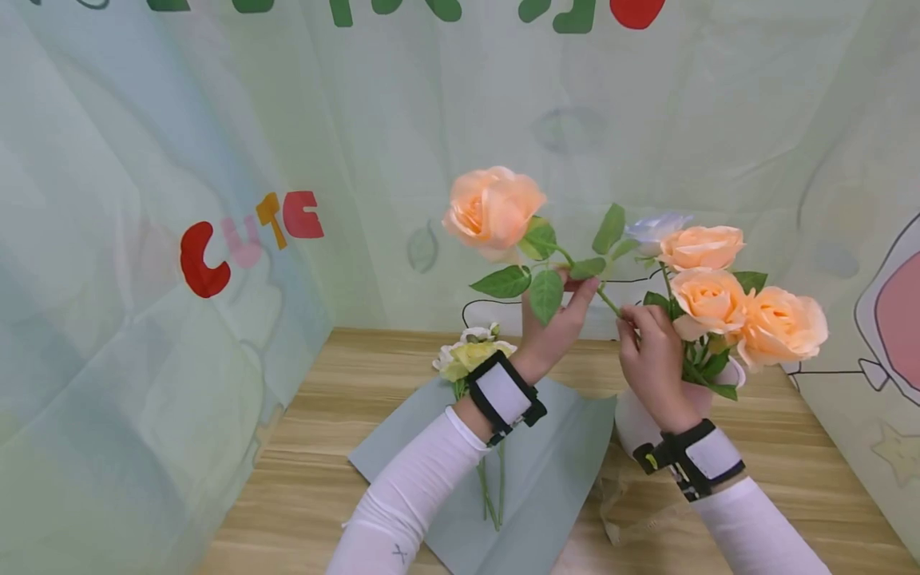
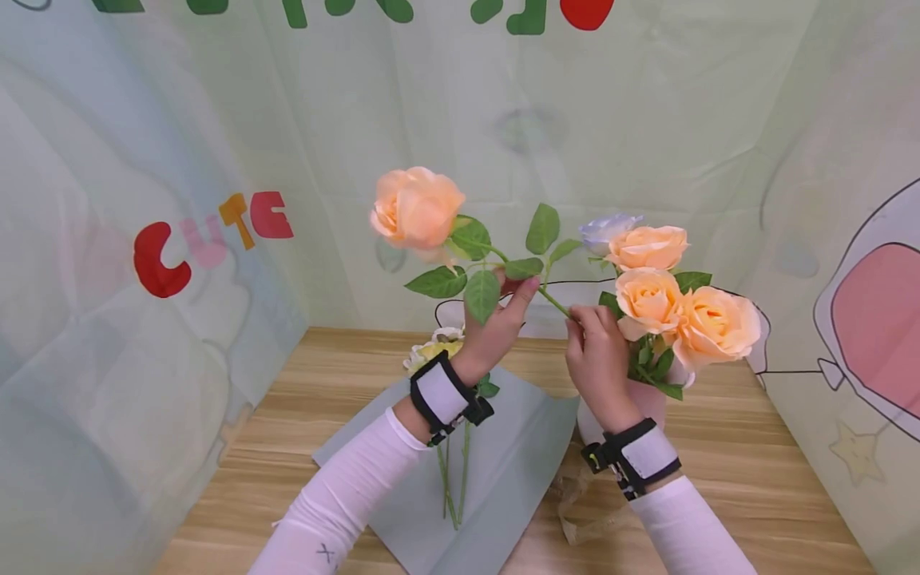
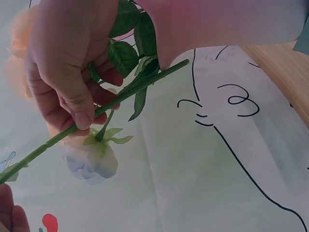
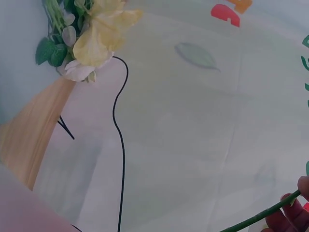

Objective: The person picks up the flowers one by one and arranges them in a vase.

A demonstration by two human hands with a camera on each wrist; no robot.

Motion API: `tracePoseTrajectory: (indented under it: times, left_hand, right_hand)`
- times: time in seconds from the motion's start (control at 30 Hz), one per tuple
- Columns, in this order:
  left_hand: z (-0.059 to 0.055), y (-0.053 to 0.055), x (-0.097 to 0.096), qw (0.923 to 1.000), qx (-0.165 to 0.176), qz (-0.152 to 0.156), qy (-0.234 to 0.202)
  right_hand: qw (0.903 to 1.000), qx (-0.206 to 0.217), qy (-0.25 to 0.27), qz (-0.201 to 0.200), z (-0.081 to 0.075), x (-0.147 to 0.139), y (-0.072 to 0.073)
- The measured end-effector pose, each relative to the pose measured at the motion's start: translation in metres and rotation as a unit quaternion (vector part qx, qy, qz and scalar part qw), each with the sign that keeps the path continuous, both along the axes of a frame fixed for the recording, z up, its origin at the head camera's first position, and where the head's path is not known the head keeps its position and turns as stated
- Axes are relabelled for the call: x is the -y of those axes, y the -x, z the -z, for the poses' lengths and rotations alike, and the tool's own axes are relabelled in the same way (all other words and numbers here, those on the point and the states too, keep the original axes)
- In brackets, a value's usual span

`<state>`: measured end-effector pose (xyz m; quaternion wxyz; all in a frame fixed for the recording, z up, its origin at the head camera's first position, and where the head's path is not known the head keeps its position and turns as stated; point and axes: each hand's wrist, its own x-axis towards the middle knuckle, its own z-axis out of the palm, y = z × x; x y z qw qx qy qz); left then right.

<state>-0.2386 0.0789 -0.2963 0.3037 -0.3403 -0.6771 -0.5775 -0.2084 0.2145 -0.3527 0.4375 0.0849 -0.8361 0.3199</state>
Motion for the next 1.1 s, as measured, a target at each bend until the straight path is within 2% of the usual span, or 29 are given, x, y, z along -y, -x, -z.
tracePoseTrajectory:
  times: [0.2, 0.5, 0.8, 0.93, 1.1]
  left_hand:
    - [-0.001, -0.001, 0.0, 0.999, -0.035, -0.004, -0.027]
    - [-0.003, -0.004, 0.0, 0.9963, -0.056, -0.001, -0.065]
    - [-0.011, -0.006, 0.001, 0.9914, -0.079, -0.006, -0.105]
    - [-0.014, -0.005, 0.002, 0.9903, -0.073, 0.001, -0.119]
    - [-0.018, -0.009, 0.004, 0.9944, -0.03, 0.003, -0.102]
  right_hand:
    - [0.9996, -0.026, -0.01, -0.001, -0.003, 0.002, 0.001]
    - [0.9983, -0.053, -0.025, 0.002, -0.009, 0.006, 0.001]
    - [0.9962, -0.082, -0.024, -0.016, -0.017, 0.01, -0.001]
    - [0.9959, -0.085, -0.022, -0.021, -0.022, 0.011, -0.003]
    - [0.997, -0.072, -0.028, -0.009, -0.021, 0.01, -0.005]
